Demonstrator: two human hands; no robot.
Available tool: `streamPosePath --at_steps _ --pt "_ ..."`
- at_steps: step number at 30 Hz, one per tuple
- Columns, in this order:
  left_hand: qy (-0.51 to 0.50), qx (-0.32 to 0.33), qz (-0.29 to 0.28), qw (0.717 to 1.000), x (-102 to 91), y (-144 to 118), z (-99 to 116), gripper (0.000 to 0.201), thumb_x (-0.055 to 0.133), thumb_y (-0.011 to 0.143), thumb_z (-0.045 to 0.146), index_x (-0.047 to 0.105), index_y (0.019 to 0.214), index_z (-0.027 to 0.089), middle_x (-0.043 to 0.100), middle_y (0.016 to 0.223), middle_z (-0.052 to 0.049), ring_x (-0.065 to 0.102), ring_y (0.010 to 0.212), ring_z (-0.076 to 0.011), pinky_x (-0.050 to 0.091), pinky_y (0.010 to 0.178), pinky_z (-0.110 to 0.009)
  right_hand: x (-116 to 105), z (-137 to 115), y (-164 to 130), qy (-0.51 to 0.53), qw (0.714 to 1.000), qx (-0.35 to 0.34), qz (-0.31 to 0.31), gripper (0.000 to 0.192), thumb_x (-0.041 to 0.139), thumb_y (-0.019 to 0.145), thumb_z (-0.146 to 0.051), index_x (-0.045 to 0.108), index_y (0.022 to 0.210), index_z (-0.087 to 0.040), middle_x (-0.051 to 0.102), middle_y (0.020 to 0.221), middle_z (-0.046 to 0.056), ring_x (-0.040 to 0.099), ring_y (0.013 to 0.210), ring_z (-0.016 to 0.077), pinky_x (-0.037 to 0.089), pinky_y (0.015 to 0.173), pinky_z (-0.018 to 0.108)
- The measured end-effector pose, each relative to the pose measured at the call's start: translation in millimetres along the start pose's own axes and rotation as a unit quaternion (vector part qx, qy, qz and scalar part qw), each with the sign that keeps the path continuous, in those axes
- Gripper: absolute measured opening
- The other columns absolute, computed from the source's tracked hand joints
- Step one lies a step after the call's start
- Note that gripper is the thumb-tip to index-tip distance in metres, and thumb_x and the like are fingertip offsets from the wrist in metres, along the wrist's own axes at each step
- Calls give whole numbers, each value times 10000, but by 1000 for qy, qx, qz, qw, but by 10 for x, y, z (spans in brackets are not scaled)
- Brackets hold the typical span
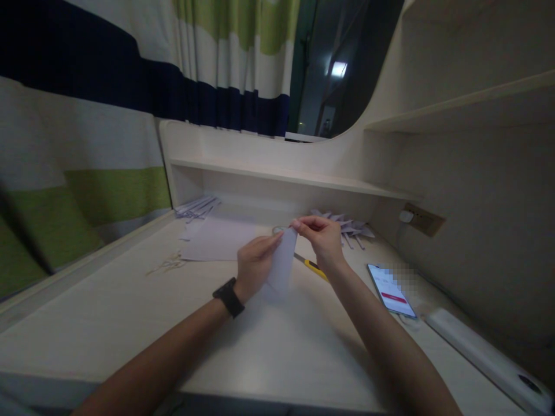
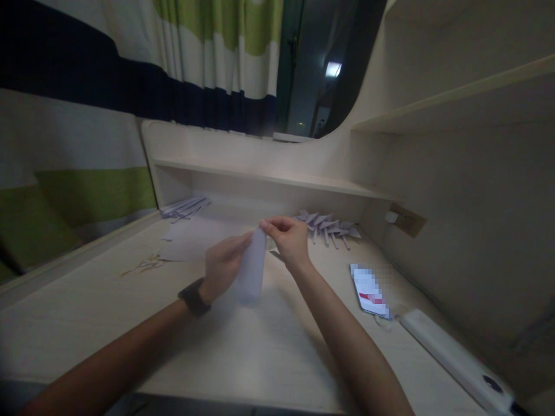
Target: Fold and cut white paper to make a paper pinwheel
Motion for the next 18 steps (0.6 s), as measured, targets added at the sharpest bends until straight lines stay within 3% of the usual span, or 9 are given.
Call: streamPosePath --at_steps 10,18 --pt "11 14 -1 1000 -20 12 62 252 564 853 156 684 1059 238 708 992 -49 656 856 -165 503 771 -285 -33 -28 -8 -30 999 -13 13 165 772 605 -316 721 639 -163 688 601 43 608 549 158 480 577 283" --pt "48 64 7 997 -49 7 116 252 553 852 155 685 1052 234 713 985 -55 663 865 -168 507 777 -290 9 4 -34 -37 999 5 17 209 784 579 -341 719 656 -158 707 653 64 636 589 182 499 596 298"
Point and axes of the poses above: each hand's wrist, its own y-axis towards the middle knuckle, its own x-axis out of the palm, z = x × y, the point moved 8 cm from there along y, towards the middle knuckle
